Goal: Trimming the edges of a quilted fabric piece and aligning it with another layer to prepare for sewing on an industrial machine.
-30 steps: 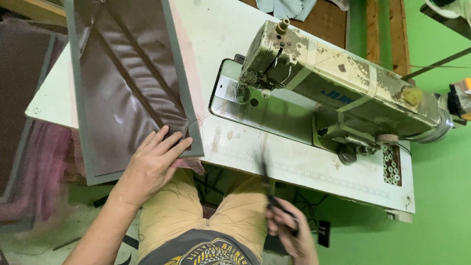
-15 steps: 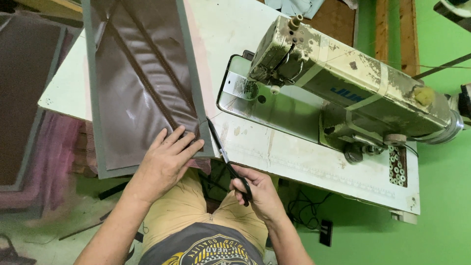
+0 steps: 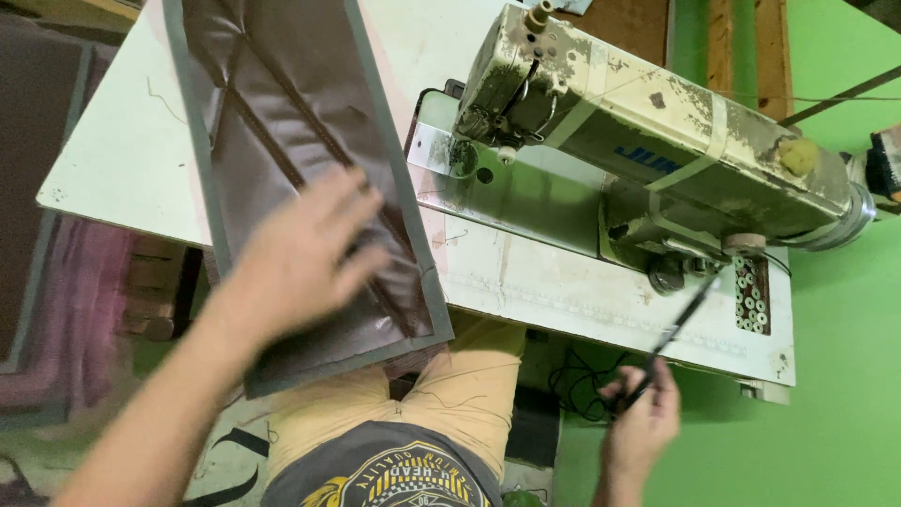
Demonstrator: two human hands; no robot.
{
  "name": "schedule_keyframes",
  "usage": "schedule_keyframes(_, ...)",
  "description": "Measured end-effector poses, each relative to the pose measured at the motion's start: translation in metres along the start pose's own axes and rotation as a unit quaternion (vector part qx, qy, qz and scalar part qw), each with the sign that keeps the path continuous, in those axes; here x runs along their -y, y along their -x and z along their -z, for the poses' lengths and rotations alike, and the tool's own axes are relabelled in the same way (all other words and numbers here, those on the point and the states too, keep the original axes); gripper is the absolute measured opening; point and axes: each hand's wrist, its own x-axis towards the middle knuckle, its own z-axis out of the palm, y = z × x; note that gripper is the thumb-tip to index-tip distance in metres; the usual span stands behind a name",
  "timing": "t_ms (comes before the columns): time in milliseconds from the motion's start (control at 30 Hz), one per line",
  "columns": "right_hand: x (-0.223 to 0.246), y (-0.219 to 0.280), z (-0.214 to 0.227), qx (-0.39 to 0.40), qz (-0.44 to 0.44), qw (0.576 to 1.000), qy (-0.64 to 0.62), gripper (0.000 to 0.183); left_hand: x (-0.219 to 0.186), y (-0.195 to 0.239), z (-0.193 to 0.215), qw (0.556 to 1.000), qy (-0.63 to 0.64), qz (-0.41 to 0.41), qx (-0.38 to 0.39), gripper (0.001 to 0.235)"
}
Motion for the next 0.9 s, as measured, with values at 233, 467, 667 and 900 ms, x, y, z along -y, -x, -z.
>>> schedule_keyframes(233, 0.007, -0.115, 0.057, -0.094, -0.049, 0.953, 0.285, 0.042, 0.096, -0.014, -0.078, 0.986, -0.042, -0.001, 0.161, 0.069)
schedule_keyframes(467, -0.017, -0.205, 0.084, -0.075, 0.011, 0.831, 0.552, 0.039, 0.066, -0.003, -0.079, 0.992, -0.041, 0.009, 0.122, 0.064)
schedule_keyframes(667, -0.026, -0.220, 0.083, -0.028, 0.020, 0.751, 0.659, 0.036, 0.068, -0.005, -0.078, 0.996, 0.009, 0.018, 0.091, 0.053)
schedule_keyframes(900, 0.006, -0.173, 0.069, -0.053, 0.064, 0.799, 0.595, 0.053, 0.098, -0.007, -0.076, 0.999, -0.048, 0.013, 0.011, 0.048)
